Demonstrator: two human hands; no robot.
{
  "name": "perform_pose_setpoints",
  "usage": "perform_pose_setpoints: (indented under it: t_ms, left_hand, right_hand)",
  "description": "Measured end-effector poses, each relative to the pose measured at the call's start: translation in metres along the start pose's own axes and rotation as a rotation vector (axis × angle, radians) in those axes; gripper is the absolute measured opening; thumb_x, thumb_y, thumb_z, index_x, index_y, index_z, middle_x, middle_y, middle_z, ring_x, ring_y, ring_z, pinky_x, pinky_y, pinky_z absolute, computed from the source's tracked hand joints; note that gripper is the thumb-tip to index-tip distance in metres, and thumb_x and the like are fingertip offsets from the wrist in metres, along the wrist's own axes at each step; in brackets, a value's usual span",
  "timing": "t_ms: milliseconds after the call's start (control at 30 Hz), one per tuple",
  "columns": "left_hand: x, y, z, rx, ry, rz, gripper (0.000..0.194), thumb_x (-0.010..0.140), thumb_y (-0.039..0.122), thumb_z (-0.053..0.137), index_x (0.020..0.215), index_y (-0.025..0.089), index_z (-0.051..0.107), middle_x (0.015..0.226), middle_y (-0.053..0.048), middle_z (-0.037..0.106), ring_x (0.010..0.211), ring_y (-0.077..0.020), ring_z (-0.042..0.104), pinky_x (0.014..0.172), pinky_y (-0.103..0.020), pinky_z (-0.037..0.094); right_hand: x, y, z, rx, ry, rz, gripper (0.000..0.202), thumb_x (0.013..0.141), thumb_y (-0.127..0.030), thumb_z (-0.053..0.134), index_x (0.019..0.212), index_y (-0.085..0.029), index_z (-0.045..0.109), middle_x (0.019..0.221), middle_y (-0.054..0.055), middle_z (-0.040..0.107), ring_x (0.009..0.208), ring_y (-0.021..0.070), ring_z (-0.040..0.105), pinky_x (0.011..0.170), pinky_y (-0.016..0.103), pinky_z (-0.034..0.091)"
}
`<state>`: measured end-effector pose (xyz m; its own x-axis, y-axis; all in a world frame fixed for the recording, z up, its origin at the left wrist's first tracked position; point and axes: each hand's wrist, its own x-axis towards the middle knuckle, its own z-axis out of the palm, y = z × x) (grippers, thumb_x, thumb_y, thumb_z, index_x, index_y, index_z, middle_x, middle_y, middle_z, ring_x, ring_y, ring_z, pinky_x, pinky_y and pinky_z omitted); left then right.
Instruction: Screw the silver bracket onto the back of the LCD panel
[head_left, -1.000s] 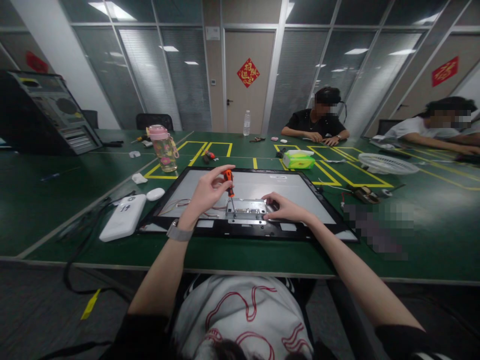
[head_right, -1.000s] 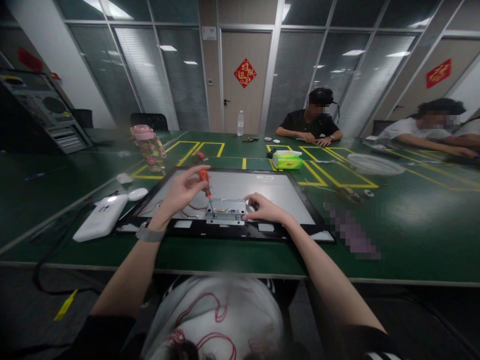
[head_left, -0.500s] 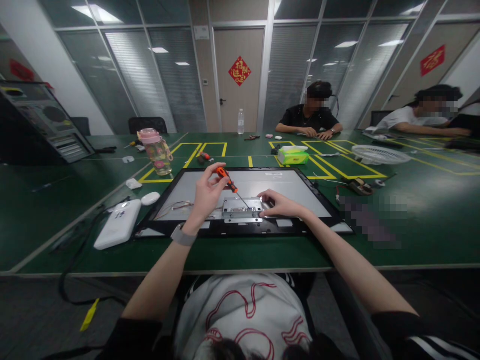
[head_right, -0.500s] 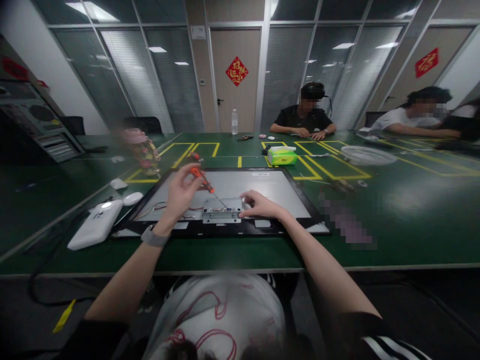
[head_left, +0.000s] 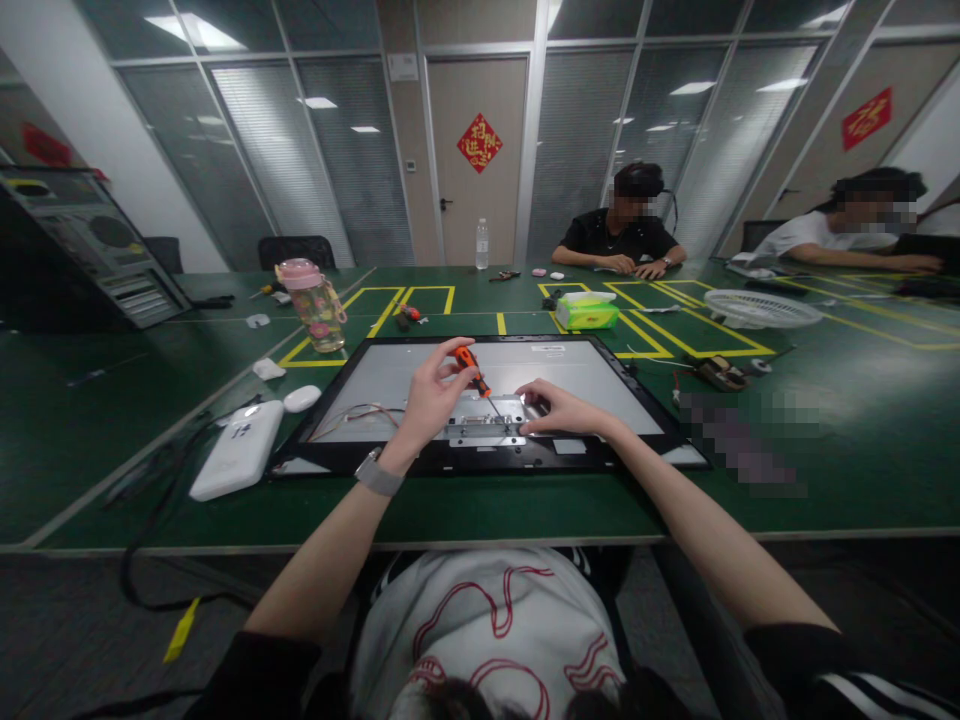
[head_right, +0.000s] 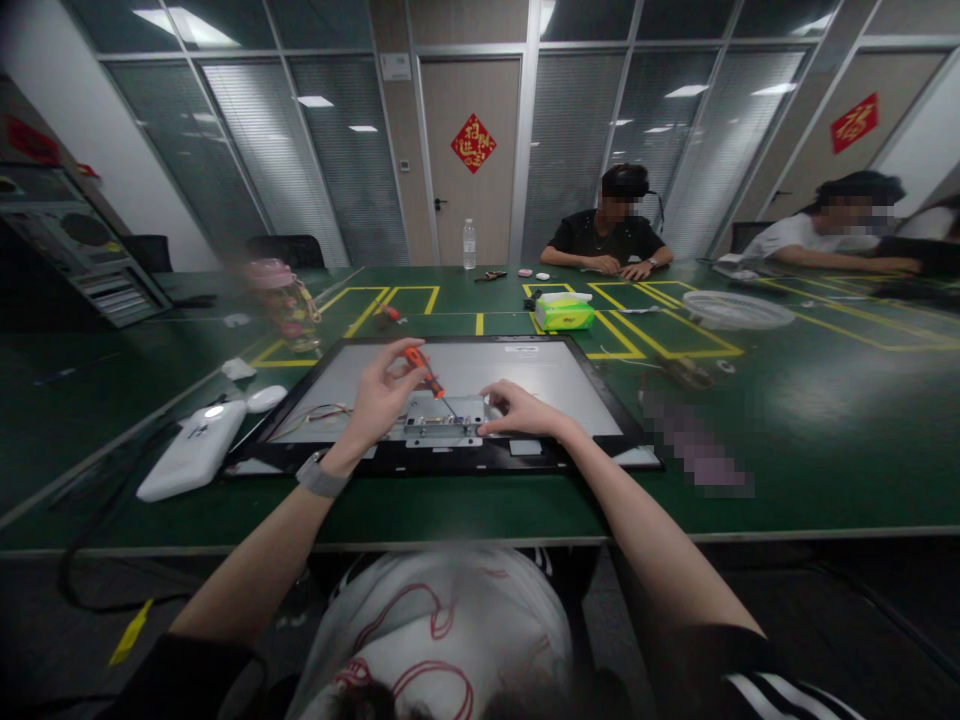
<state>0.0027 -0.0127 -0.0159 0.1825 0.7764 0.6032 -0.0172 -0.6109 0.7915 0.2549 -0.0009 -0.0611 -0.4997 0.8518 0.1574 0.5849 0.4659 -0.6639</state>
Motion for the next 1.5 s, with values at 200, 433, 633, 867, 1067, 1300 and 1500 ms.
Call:
perform_pose_setpoints:
  t_ms: [200, 433, 633, 867, 1067, 1300, 1500]
  left_hand:
    - [-0.001, 0.002, 0.003, 0.027, -0.006, 0.017, 0.036, 0.08, 0.027, 0.065, 0.115, 0.021, 0.058, 0.1, -0.004, 0.059, 0.081, -0.0137, 0.064, 0.069, -0.028, 0.061]
    - [-0.002, 0.005, 0.004, 0.089, -0.034, 0.032, 0.036, 0.081, 0.028, 0.065, 0.116, 0.021, 0.059, 0.107, -0.006, 0.063, 0.086, -0.0155, 0.065, 0.073, -0.028, 0.061]
    - [-0.001, 0.013, 0.007, 0.05, -0.185, 0.09, 0.036, 0.093, 0.026, 0.046, 0.129, 0.021, 0.053, 0.121, -0.01, 0.062, 0.1, -0.0179, 0.066, 0.092, -0.036, 0.055]
    - [0.013, 0.034, 0.034, 0.173, -0.277, 0.154, 0.026, 0.09, 0.022, 0.05, 0.113, 0.022, 0.063, 0.107, -0.007, 0.06, 0.091, -0.0151, 0.061, 0.075, -0.027, 0.056]
    - [0.03, 0.03, 0.049, 0.271, -0.183, 0.214, 0.014, 0.086, 0.028, 0.059, 0.091, 0.019, 0.068, 0.091, -0.005, 0.056, 0.082, -0.0146, 0.056, 0.073, -0.028, 0.051]
    - [0.027, 0.014, 0.037, -0.202, -0.312, -0.051, 0.034, 0.091, 0.029, 0.049, 0.123, 0.02, 0.058, 0.105, -0.009, 0.067, 0.088, -0.0174, 0.066, 0.079, -0.033, 0.055]
    - [0.024, 0.01, 0.033, 0.114, -0.022, 0.117, 0.019, 0.081, 0.033, 0.066, 0.094, 0.02, 0.07, 0.093, -0.003, 0.065, 0.081, -0.0129, 0.062, 0.075, -0.028, 0.053]
  right_hand:
    - [0.0, -0.002, 0.0, -0.007, 0.003, -0.001, 0.061, 0.067, -0.05, 0.075, 0.117, -0.02, 0.057, 0.101, 0.005, 0.053, 0.095, 0.0223, 0.055, 0.088, 0.036, 0.046]
    - [0.001, -0.002, 0.0, -0.021, 0.003, 0.005, 0.062, 0.066, -0.05, 0.076, 0.116, -0.019, 0.057, 0.1, 0.005, 0.053, 0.093, 0.0219, 0.054, 0.087, 0.036, 0.045]
    - [0.001, 0.0, 0.0, -0.028, 0.005, -0.024, 0.062, 0.067, -0.053, 0.075, 0.117, -0.02, 0.057, 0.1, 0.005, 0.052, 0.094, 0.0216, 0.054, 0.087, 0.035, 0.045]
    - [0.0, -0.002, 0.0, -0.018, 0.012, -0.025, 0.058, 0.067, -0.053, 0.074, 0.112, -0.02, 0.057, 0.095, 0.004, 0.052, 0.089, 0.0214, 0.052, 0.084, 0.036, 0.045]
    - [0.001, 0.002, 0.002, -0.032, 0.033, -0.027, 0.059, 0.066, -0.052, 0.075, 0.113, -0.022, 0.057, 0.094, 0.003, 0.052, 0.086, 0.0207, 0.051, 0.079, 0.034, 0.046]
    - [0.0, -0.003, -0.001, -0.024, 0.013, -0.003, 0.062, 0.066, -0.05, 0.076, 0.117, -0.021, 0.056, 0.097, 0.003, 0.051, 0.088, 0.02, 0.052, 0.082, 0.033, 0.045]
    - [-0.001, -0.003, 0.0, 0.0, 0.024, -0.009, 0.061, 0.066, -0.05, 0.077, 0.116, -0.021, 0.058, 0.095, 0.003, 0.051, 0.089, 0.0198, 0.052, 0.083, 0.034, 0.045]
